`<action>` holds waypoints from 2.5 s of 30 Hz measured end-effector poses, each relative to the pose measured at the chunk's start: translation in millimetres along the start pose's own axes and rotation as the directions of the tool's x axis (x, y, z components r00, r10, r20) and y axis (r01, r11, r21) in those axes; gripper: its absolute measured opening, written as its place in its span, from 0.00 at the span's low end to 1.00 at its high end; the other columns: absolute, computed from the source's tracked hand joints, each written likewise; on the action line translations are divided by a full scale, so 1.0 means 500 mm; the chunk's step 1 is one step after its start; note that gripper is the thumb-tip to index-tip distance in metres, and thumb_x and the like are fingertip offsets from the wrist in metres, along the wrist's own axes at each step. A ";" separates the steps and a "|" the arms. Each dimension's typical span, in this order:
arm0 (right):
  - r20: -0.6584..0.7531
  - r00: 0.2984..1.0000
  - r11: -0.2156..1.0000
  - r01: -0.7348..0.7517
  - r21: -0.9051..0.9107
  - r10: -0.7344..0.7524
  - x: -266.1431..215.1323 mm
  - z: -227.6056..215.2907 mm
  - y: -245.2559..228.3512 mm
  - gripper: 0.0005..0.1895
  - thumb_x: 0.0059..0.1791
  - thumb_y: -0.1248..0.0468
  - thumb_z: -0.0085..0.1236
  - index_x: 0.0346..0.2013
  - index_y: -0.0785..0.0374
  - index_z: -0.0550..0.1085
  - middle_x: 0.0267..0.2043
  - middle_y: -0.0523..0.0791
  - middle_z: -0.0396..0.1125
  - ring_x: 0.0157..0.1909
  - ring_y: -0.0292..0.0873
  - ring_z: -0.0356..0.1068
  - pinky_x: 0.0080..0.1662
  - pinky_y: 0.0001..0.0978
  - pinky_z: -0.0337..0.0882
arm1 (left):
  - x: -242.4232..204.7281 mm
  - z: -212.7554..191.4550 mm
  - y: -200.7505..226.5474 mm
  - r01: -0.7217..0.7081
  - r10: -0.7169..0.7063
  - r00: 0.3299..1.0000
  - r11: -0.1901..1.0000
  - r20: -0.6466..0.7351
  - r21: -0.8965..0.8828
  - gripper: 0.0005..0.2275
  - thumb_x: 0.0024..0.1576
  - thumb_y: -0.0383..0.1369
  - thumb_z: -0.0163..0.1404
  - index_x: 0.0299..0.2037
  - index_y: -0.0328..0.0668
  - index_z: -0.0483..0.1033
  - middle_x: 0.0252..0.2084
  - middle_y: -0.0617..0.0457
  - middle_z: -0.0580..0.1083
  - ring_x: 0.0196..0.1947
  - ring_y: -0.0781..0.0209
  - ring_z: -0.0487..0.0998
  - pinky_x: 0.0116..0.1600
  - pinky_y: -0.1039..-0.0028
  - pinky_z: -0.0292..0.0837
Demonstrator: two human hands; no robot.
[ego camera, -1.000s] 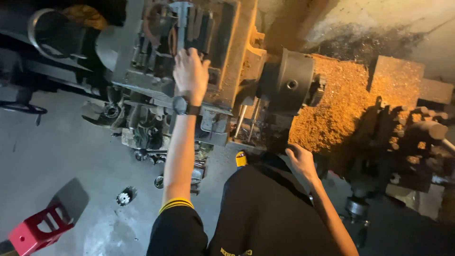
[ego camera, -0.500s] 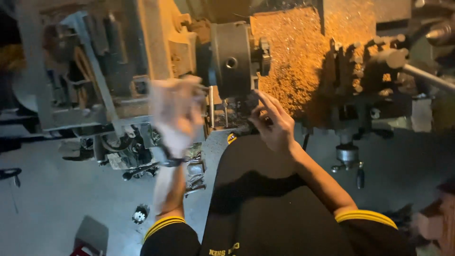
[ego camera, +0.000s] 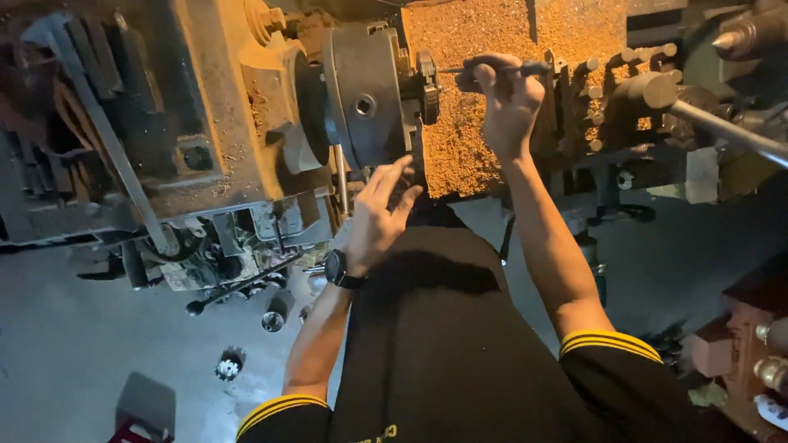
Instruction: The person operates a metalworking machine, using a wrench to adjust a component on the machine's chuck. They repeatedly tighten and loosen the component, then use a small tool to make further adjustments. The person also clears metal shavings from the machine bed.
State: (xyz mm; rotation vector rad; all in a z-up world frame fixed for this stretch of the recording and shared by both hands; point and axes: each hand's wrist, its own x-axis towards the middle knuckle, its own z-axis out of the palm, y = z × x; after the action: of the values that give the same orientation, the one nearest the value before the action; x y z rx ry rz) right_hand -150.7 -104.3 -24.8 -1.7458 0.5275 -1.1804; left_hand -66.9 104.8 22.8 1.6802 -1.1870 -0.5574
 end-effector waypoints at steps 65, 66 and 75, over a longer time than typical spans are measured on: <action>0.183 0.804 0.814 -0.508 -0.282 0.565 -0.290 -0.036 -0.036 0.21 0.57 0.52 0.38 0.35 0.65 0.73 0.24 0.39 0.57 0.28 0.32 0.53 0.31 0.27 0.53 | -0.012 -0.466 -0.121 0.135 -0.043 0.982 0.837 -0.182 0.531 0.02 0.52 0.22 0.50 0.31 0.34 0.70 0.34 0.48 0.69 0.32 0.61 0.72 0.39 0.77 0.72; 0.223 0.800 0.827 -0.512 -0.232 0.557 -0.289 -0.035 -0.039 0.20 0.57 0.55 0.38 0.36 0.66 0.72 0.28 0.43 0.61 0.30 0.35 0.58 0.33 0.27 0.59 | -0.017 -0.474 -0.118 0.131 -0.007 0.975 0.829 -0.224 0.543 0.04 0.51 0.20 0.51 0.31 0.35 0.69 0.32 0.49 0.70 0.30 0.62 0.72 0.37 0.77 0.71; 0.320 0.760 0.825 -0.525 -0.209 0.565 -0.269 -0.024 -0.076 0.19 0.57 0.57 0.36 0.36 0.67 0.72 0.32 0.46 0.67 0.34 0.38 0.66 0.38 0.28 0.67 | -0.028 -0.470 -0.128 0.149 0.004 0.972 0.760 -0.233 0.632 0.05 0.53 0.21 0.51 0.38 0.30 0.74 0.33 0.50 0.67 0.33 0.57 0.69 0.42 0.68 0.65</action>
State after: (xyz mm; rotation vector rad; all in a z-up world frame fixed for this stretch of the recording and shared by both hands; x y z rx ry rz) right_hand -226.6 9.6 -55.7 -1.6808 0.8106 -0.3974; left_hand 141.5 225.4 63.9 2.3134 -1.2260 0.0322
